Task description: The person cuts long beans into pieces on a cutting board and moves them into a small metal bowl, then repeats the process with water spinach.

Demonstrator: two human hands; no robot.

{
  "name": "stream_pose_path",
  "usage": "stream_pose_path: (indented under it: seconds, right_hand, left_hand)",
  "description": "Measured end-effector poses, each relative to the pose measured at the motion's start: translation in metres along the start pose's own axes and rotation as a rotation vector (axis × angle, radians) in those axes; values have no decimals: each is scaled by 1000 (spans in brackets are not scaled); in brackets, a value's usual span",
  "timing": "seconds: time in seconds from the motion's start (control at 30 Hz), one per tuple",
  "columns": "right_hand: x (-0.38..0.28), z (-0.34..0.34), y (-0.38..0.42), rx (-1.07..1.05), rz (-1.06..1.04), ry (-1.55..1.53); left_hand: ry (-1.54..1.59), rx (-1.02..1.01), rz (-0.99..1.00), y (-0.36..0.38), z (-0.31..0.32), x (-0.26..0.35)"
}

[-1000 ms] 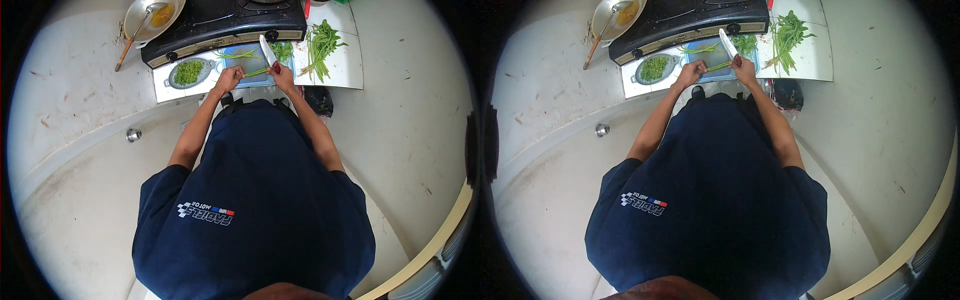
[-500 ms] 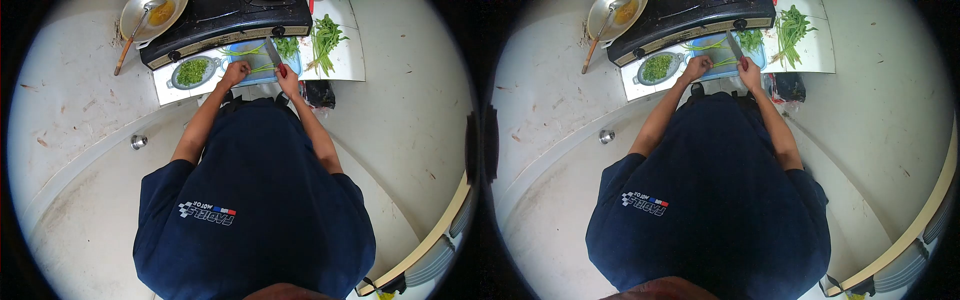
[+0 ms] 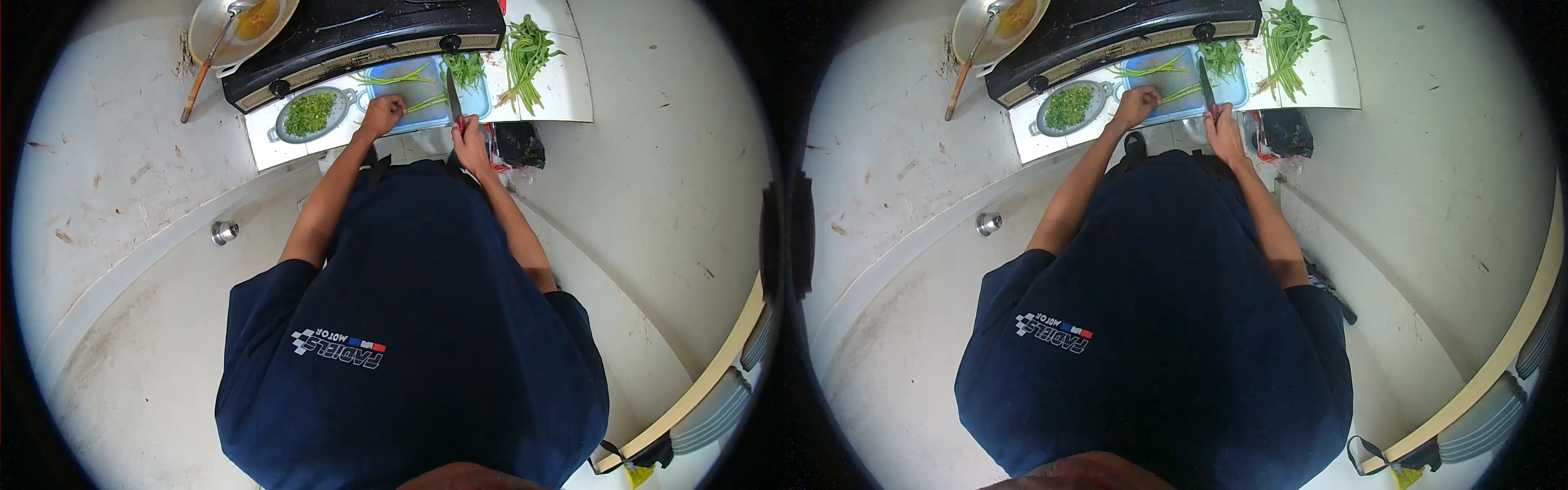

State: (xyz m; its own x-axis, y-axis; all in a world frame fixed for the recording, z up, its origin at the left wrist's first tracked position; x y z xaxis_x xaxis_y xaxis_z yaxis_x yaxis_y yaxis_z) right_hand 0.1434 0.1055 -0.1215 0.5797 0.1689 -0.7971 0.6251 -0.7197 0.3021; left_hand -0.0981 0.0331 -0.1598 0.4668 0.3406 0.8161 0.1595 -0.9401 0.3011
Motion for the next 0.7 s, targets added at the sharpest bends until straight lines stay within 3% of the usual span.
stream_pose_path:
  seconds: [0.23, 0.7]
  right_hand:
    - [-8, 36, 10, -228, 8, 476]
    - [-9, 53, 20, -263, 50, 555]
  left_hand:
    - [-18, -48, -47, 3, -6, 7]
    - [-13, -30, -7, -1, 1, -5]
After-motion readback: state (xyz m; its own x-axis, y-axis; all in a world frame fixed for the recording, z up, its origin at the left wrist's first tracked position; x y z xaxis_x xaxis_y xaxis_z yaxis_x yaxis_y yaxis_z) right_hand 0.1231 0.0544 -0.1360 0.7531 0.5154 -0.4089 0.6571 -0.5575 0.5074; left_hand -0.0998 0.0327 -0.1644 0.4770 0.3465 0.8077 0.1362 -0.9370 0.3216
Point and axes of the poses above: each hand's wrist, its own y-axis away from the middle knuckle, its own z-axis out of the palm, x = y × z, the point moved 6 cm from there along -y, towards the middle knuckle, and after that the axes turned 10 degrees about -x, right-handed, at the moved point
